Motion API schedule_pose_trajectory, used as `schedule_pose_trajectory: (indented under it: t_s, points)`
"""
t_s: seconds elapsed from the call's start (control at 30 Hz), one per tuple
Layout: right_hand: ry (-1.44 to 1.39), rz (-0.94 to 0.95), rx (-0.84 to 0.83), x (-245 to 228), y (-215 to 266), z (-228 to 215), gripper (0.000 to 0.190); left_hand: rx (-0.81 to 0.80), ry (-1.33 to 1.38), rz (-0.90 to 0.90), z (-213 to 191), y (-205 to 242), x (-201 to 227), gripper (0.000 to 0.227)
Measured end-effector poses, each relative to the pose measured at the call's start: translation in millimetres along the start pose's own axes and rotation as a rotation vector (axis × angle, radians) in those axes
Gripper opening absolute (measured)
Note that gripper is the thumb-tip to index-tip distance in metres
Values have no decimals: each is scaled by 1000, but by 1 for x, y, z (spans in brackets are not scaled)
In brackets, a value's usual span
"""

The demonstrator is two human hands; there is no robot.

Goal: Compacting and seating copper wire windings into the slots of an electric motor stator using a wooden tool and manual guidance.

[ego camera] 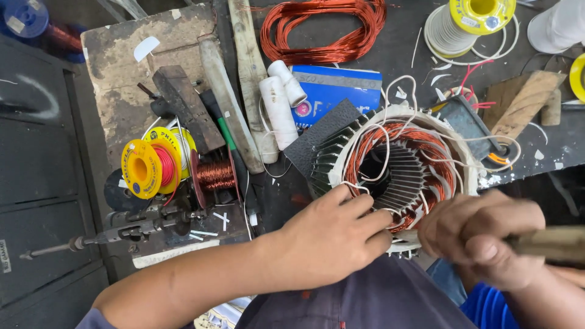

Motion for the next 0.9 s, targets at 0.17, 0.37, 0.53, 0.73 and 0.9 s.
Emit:
schedule_pose_trajectory:
  t_s: [0.17, 0.37, 0.53, 0.73, 0.9]
  points:
    - [-292, 109, -139, 9, -13, 8, 41, -42, 230, -5, 9, 3, -9, 18]
    - [-413, 256, 99, 20, -17, -25, 35, -105, 90, 41, 13, -5, -6, 12]
    - [-431, 333, 121, 34, -14, -29, 35, -18, 51, 23, 2, -10, -2, 15]
    - [-396, 397, 179, 39, -17, -27, 36, 17, -34, 21, -5, -8, 1, 13]
    - [-356, 454, 204, 46, -22, -21, 38, 10, -51, 27, -3, -8, 1, 11]
Point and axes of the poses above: each hand's wrist, its own y-axis away from the middle knuckle, its own z-axis out of the palm, x = y × z, the point moved 9 cm from there along -y, towards the middle knuckle, and after that the axes turned 10 degrees about x, right-handed, at the moved point
